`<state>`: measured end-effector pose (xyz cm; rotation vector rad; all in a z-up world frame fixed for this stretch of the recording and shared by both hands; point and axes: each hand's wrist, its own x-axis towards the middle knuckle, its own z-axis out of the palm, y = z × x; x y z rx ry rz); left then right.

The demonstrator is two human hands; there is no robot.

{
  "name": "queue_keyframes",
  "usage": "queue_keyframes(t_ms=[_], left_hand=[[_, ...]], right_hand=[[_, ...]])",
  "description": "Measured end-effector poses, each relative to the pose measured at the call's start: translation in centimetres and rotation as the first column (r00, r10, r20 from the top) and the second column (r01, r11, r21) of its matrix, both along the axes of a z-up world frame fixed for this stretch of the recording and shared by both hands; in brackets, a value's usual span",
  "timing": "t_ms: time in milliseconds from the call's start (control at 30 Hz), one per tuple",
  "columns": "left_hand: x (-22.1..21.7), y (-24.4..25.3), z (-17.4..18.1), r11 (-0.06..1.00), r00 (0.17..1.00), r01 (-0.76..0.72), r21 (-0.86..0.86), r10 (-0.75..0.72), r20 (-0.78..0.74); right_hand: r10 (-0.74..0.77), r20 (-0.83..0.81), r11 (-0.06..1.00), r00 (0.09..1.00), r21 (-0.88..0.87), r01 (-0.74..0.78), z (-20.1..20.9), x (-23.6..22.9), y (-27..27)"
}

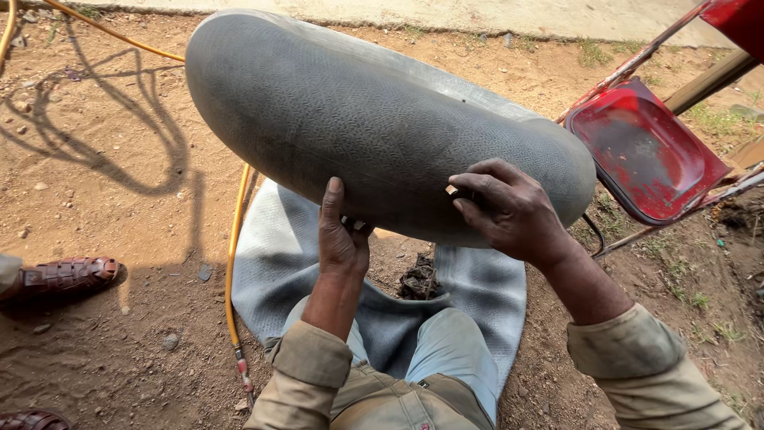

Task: The person inflates a tire tube, searches for a leak by hand, and then washes a piece of rubber using a hose.

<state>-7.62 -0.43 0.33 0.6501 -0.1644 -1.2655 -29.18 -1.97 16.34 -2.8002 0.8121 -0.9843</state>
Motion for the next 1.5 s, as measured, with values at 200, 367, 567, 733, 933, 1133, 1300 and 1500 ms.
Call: queue_keyframes(t_ms=[200, 367, 567, 733, 933, 1133, 1300, 1500], left_hand=[[0.0, 0.3, -0.6, 1.0, 1.0, 0.027, -0.015, -0.027, -0.003], [1.4, 1.8, -2.7, 0.999, 0.999, 0.039, 0.028, -0.039, -0.014], [4.9, 5.2, -7.8, 0.996, 0.992, 0.07, 0.046, -0.065, -0.108], [7.0, 8.0, -12.2, 0.966, 0.997, -0.052, 0.254, 0.066, -0.046], [12.2, 7.1, -12.9, 0.986, 0.953, -0.162, 0.041, 0.145, 0.265], [16.2, 2.4, -5.1, 0.967, 0.887, -0.187, -0.173, 0.242, 0.394], [11.5, -0.3, 4.0, 0.971, 0.834, -0.077, -0.226, 0.187, 0.52], [-0.1, -6.6, 12.8, 0.876, 0.626, 0.257, -0.407, 0.169, 0.761]], right_hand=[[-0.298, 0.406, 0.942, 0.864, -0.02, 0.335, -6.3, -6.6, 0.0], [-0.666, 0.625, 0.74, 0.407, 0.485, 0.466, -12.9, -12.9, -1.2], [-0.897, 0.317, 0.432, 0.309, 0.779, 0.454, -15.7, -15.7, -1.6], [-0.899, -0.128, 0.209, 0.418, 0.714, 0.668, -18.8, -16.5, -5.6], [-0.722, -0.004, 0.62, 0.692, 0.44, 0.649, -27.7, -14.1, -5.9], [-0.739, 0.232, 0.613, 0.632, 0.62, 0.489, -29.1, -13.1, -1.0], [-0.829, 0.519, 0.445, 0.211, 0.839, -0.313, -29.2, -14.9, -0.3], [-0.838, 0.507, 0.457, 0.202, 0.854, -0.248, -31.2, -19.2, -2.1]])
